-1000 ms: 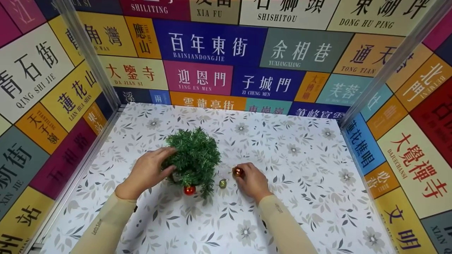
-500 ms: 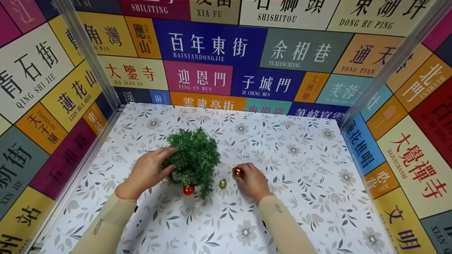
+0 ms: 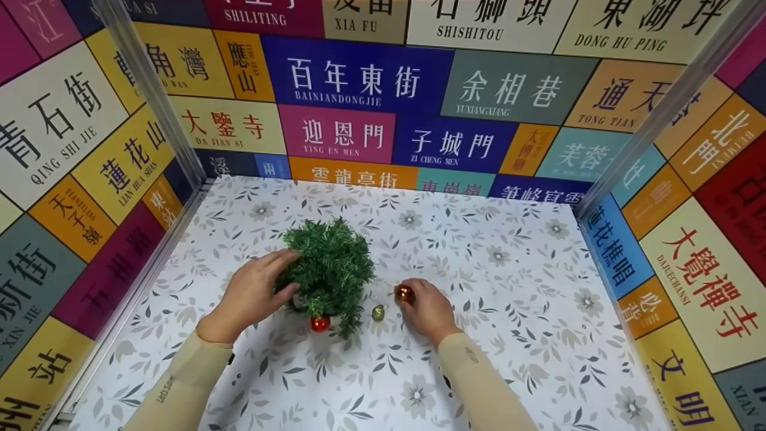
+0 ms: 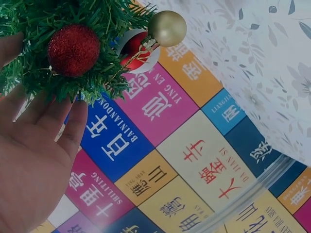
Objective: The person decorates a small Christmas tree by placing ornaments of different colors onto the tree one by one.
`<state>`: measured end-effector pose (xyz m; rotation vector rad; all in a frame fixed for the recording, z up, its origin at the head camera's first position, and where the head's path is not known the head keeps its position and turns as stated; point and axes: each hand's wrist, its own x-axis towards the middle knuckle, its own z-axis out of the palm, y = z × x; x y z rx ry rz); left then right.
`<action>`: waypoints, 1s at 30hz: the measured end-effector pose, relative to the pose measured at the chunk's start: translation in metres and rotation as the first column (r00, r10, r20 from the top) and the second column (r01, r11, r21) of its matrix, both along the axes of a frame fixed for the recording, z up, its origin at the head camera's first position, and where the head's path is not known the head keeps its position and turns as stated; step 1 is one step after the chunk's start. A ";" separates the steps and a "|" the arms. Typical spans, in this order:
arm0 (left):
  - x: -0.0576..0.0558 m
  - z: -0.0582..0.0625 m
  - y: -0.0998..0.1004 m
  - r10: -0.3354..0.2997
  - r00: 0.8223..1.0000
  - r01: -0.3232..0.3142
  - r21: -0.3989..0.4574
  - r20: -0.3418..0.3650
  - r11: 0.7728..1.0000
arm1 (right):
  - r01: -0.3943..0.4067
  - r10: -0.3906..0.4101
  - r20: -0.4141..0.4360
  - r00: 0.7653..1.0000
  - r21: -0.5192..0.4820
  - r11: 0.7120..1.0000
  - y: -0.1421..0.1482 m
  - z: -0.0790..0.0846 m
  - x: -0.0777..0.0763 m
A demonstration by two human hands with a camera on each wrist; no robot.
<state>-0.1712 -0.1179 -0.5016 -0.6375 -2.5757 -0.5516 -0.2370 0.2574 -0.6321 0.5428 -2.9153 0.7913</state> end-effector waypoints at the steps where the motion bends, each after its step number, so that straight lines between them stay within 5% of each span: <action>1: 0.000 0.000 0.000 0.004 1.000 -0.004 -0.003 0.003 1.000 | 0.000 0.000 0.006 1.000 0.002 1.000 0.000 0.001 0.000; 23: 0.003 0.004 -0.001 0.010 1.000 -0.010 -0.001 0.005 1.000 | 0.025 -0.022 0.062 0.998 -0.054 0.998 0.001 0.003 0.001; 30: 0.006 0.006 -0.001 0.002 0.998 -0.001 0.011 -0.069 1.000 | 0.027 -0.023 0.048 0.999 -0.083 0.996 0.002 0.009 0.006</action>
